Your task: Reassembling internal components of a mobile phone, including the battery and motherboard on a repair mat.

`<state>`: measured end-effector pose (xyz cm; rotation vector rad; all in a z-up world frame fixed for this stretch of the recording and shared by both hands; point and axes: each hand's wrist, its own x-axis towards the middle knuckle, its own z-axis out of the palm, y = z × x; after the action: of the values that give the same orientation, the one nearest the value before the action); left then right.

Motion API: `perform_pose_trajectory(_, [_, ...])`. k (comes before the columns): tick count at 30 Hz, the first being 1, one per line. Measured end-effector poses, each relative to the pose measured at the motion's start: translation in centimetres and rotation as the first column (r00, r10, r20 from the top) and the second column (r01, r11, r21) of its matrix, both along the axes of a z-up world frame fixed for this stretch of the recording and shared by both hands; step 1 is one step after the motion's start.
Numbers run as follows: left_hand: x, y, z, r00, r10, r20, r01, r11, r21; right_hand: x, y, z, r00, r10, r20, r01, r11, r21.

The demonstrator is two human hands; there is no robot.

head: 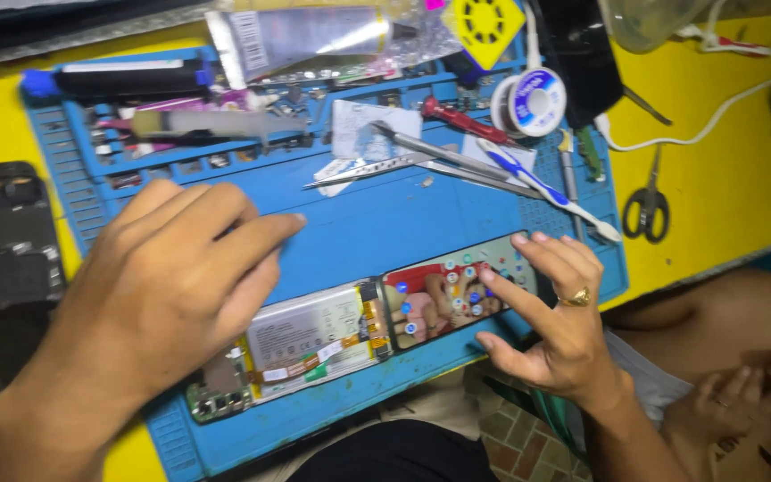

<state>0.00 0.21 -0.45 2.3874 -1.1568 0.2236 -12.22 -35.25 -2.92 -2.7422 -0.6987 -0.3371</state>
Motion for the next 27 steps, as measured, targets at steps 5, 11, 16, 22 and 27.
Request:
perform_pose_trajectory(5, [0.0,0.0,-0.4,1.000,-0.011,0.006,0.011,0.999,0.044,-1.2,-0.9,-0.1,0.999,-0.038,0.007,0.038,0.999,0.006])
perform_pose_trajectory(11, [-0.1,0.1,-0.8,0.999,0.032,-0.005,-0.032,0.997,0.070,-1.9,-2.4,-0.8,0.999,-0.042,-0.027,0.041,0.999,-0.032])
perform_pose_trajectory(16, [-0.1,0.2,-1.2,0.999,0.044,0.018,-0.045,0.997,0.069,-2.2,-4.8,-1.1,0.983,-0.178,0.043,0.179,0.984,-0.012])
perform_pose_trajectory(22, [-0.1,0.2,-1.2,0.999,0.042,0.027,-0.044,0.997,0.070,-2.1,-3.9,-0.4,0.975,-0.211,0.074,0.201,0.971,0.129])
perform_pose_trajectory(27, [-0.1,0.3,-1.1,0.999,0.047,0.016,-0.048,0.996,0.074,-2.0,-3.1,-0.8,0.994,-0.082,0.071,0.072,0.988,0.138])
